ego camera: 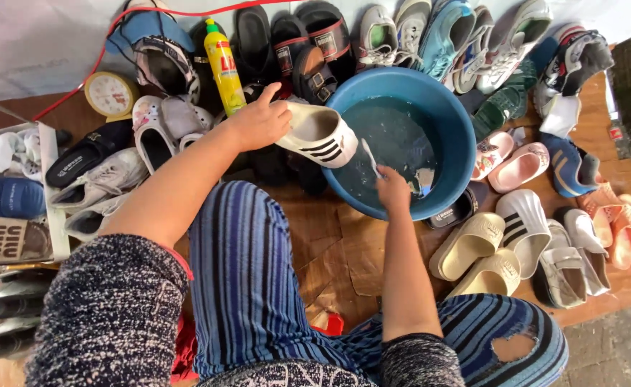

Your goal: The person sits on the floor and scrubs a white slip-on shoe with a toothbrush, dipping it into a blue basin of water. They clean the interior, exterior, and sole of the shoe, surrounded by many other pairs of shoes.

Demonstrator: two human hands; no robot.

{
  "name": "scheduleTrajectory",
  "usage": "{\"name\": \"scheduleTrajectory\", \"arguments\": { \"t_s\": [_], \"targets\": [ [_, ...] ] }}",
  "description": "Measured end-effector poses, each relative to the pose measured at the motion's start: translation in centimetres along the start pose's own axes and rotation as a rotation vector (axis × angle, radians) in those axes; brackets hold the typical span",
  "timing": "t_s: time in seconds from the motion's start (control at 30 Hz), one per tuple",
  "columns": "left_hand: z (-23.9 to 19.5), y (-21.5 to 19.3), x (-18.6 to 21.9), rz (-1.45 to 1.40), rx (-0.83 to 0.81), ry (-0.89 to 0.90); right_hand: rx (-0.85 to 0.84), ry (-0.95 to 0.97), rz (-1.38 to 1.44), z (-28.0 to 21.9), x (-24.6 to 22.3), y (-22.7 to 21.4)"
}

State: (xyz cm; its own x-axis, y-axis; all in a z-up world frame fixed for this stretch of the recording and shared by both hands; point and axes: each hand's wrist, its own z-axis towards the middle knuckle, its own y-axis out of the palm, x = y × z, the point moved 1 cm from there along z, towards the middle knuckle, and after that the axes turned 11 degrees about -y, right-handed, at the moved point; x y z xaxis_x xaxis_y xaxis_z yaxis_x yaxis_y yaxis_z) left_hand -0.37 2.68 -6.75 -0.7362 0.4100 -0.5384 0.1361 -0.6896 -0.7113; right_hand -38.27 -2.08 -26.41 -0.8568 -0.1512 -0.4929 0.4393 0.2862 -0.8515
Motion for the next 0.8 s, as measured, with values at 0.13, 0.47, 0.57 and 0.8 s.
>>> {"name": "scheduleTrajectory", "arguments": {
  "t_s": [0.13, 0.47, 0.57, 0.8],
  "targets": [
    [1.4, 1.4, 0.6, 0.016, -0.067, 0.051, 0.216, -0.023, 0.729, -2.6, -9.0, -1.8],
    [2.8, 0.3, 2.7, 0.04, -0.512, 0.042, 0.208, 0.157, 0.677, -3.5, -10.0, -0.9],
    [2.8, -1.5, 3.1, 0.051, -0.502, 0.015, 0.216, 0.012, 0.738, -4.6, -14.2, -3.4],
    [0.3, -2.2, 2.6, -0.111, -0.524, -0.158, 0.157, 0.051, 0.577, -3.4, -10.7, -0.3]
  ]
}}
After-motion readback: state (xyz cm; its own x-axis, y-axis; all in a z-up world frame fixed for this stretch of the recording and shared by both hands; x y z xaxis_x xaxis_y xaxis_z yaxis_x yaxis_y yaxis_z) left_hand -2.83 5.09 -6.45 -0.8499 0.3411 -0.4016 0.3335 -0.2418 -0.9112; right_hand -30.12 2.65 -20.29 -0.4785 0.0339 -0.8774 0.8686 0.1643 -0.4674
